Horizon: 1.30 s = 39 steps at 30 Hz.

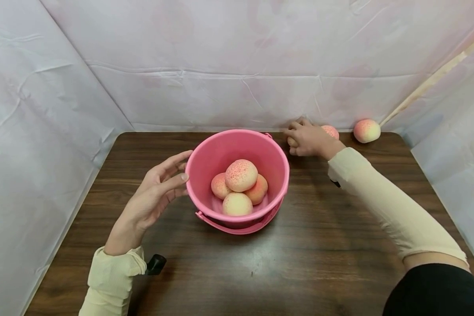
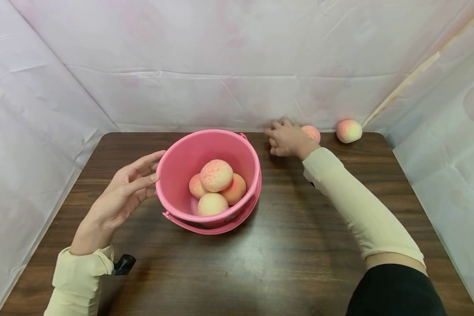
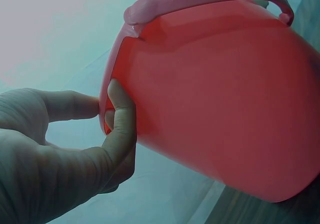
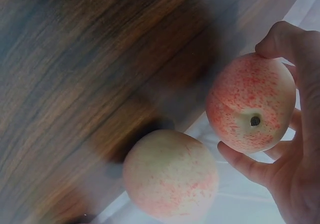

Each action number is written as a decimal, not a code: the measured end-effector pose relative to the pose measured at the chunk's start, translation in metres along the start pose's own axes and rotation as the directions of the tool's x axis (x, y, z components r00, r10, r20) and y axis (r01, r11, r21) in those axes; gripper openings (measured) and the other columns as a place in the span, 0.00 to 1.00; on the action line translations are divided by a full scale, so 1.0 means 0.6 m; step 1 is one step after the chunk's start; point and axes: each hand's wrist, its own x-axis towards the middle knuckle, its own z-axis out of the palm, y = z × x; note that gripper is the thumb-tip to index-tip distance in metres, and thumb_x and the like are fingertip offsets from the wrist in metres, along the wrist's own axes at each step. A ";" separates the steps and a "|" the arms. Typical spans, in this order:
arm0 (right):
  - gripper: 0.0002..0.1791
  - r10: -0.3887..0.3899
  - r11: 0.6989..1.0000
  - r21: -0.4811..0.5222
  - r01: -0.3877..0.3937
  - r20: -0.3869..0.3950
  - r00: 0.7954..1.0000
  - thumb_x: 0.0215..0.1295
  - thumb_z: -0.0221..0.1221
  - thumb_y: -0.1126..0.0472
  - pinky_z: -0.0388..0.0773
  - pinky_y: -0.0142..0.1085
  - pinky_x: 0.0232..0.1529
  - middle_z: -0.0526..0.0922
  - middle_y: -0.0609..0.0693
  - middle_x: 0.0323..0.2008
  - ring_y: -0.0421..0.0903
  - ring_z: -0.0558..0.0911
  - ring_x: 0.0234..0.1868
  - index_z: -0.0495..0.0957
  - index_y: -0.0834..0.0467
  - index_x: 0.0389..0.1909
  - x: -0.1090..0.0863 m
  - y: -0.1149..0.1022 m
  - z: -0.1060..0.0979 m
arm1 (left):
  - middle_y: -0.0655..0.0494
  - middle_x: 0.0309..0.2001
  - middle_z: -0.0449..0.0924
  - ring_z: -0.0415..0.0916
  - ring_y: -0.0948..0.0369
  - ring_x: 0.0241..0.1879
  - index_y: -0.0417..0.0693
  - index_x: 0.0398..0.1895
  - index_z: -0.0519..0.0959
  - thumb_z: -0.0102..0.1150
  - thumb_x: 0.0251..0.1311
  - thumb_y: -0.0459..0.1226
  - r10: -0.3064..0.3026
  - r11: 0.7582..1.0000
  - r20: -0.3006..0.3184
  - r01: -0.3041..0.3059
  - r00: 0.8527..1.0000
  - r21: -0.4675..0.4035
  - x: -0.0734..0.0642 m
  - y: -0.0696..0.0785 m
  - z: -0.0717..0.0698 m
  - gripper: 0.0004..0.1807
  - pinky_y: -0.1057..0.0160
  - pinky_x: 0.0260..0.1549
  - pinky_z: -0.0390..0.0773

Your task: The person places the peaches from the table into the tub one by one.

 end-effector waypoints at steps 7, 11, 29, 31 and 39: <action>0.38 0.009 1.000 -0.005 -0.009 0.028 1.000 0.64 0.66 0.49 0.71 0.70 0.65 0.73 0.61 0.65 0.68 0.67 0.67 0.70 0.57 0.73 -0.007 -0.008 -0.017 | 0.43 0.63 0.74 0.84 0.56 0.52 0.45 0.79 0.62 0.55 0.74 0.29 -0.002 1.000 -0.002 0.002 1.000 -0.002 -0.001 0.001 0.000 0.32 0.61 0.47 0.90; 0.33 -0.011 1.000 -0.014 0.011 0.011 1.000 0.63 0.66 0.49 0.75 0.69 0.62 0.74 0.61 0.63 0.69 0.70 0.63 0.73 0.57 0.68 -0.013 -0.017 -0.036 | 0.43 0.63 0.74 0.84 0.56 0.52 0.45 0.80 0.62 0.55 0.74 0.29 -0.001 1.000 -0.002 0.001 1.000 -0.004 -0.001 0.001 0.000 0.32 0.61 0.47 0.90; 0.21 -0.095 0.995 -0.028 0.092 -0.139 0.986 0.61 0.63 0.54 0.81 0.64 0.53 0.79 0.58 0.55 0.66 0.74 0.58 0.80 0.53 0.55 -0.038 -0.059 -0.108 | 0.45 0.62 0.74 0.84 0.58 0.51 0.45 0.79 0.63 0.55 0.74 0.29 0.001 1.000 0.000 -0.001 1.000 -0.005 0.005 0.000 -0.001 0.32 0.62 0.47 0.90; 0.21 -0.098 0.995 -0.024 0.096 -0.146 0.984 0.62 0.62 0.54 0.81 0.64 0.51 0.79 0.58 0.55 0.65 0.74 0.58 0.80 0.53 0.56 -0.040 -0.064 -0.119 | 0.45 0.62 0.74 0.84 0.58 0.51 0.45 0.79 0.63 0.55 0.74 0.29 0.002 1.000 -0.002 -0.002 1.000 -0.005 0.006 0.000 -0.002 0.32 0.63 0.47 0.90; 0.21 -0.097 0.995 -0.032 0.093 -0.164 0.982 0.65 0.61 0.51 0.82 0.67 0.47 0.78 0.58 0.58 0.66 0.73 0.58 0.79 0.51 0.59 -0.057 -0.086 -0.168 | 0.45 0.61 0.74 0.84 0.59 0.50 0.45 0.79 0.63 0.55 0.74 0.29 0.003 1.000 -0.001 -0.003 1.000 -0.009 0.011 0.000 -0.002 0.32 0.63 0.46 0.90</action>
